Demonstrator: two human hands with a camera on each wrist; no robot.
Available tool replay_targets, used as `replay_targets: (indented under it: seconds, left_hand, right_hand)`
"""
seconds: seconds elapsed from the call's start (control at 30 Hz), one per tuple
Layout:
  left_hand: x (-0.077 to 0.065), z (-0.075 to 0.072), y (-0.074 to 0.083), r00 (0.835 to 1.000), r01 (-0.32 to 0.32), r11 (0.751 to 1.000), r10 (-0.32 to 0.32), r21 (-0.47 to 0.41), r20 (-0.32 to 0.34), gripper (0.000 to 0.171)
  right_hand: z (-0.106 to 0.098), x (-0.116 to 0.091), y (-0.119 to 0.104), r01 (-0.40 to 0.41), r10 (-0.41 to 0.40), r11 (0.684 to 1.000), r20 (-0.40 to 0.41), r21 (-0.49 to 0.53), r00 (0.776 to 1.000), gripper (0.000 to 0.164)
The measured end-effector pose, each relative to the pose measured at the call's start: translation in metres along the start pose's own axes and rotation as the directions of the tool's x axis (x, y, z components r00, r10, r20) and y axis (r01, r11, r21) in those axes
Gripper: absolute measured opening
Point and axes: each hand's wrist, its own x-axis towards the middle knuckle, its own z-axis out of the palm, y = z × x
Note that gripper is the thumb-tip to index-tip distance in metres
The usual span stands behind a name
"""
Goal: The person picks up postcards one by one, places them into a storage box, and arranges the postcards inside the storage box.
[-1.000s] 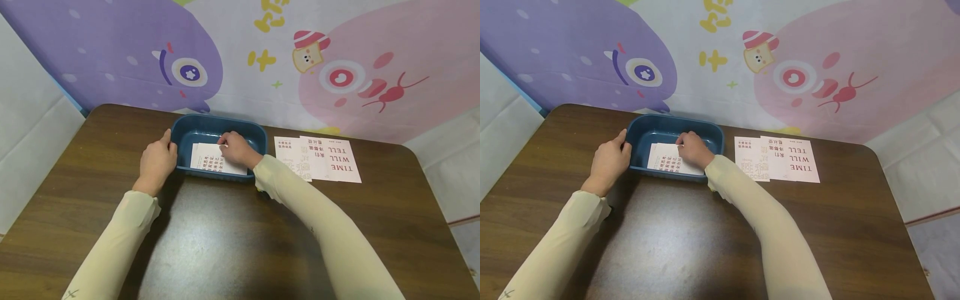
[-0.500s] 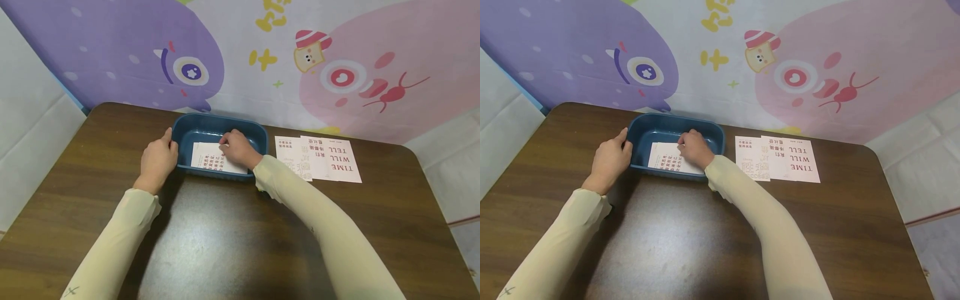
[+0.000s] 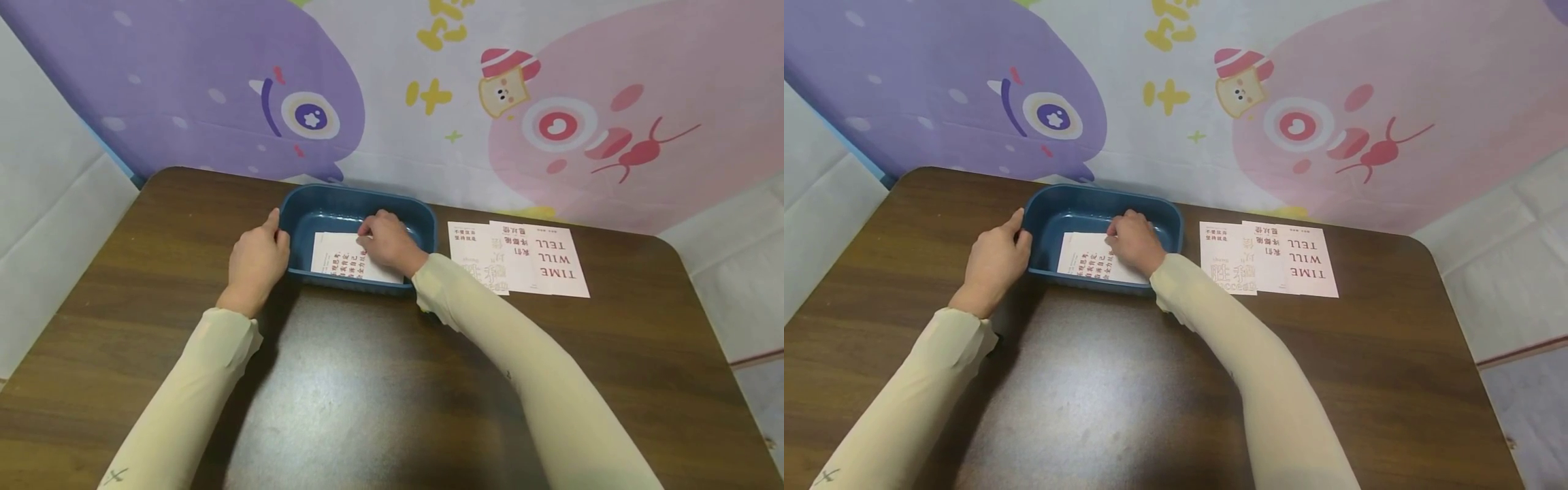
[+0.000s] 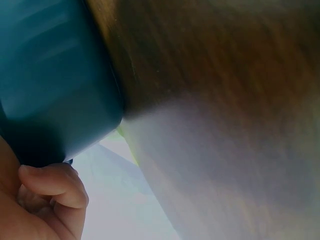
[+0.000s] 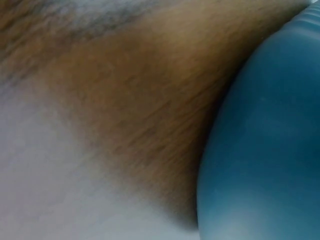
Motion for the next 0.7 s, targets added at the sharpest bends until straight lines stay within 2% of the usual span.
replay_targets:
  seconds: [0.3,0.7]
  left_hand:
    - [0.0009,0.0007,-0.0003,1.000,0.008,1.000,-0.008,-0.001,0.009,0.049]
    - [0.0008,0.0018,-0.0004,1.000,0.006,1.000,-0.006,-0.002,-0.001,0.048]
  right_hand:
    - [-0.0011,-0.0024,-0.0024,-0.014,0.014,1.000,-0.006,-0.009,1.000,0.021]
    - [-0.0020,-0.0024,-0.0015,0.013,-0.013,1.000,-0.017,-0.014,1.000,0.020]
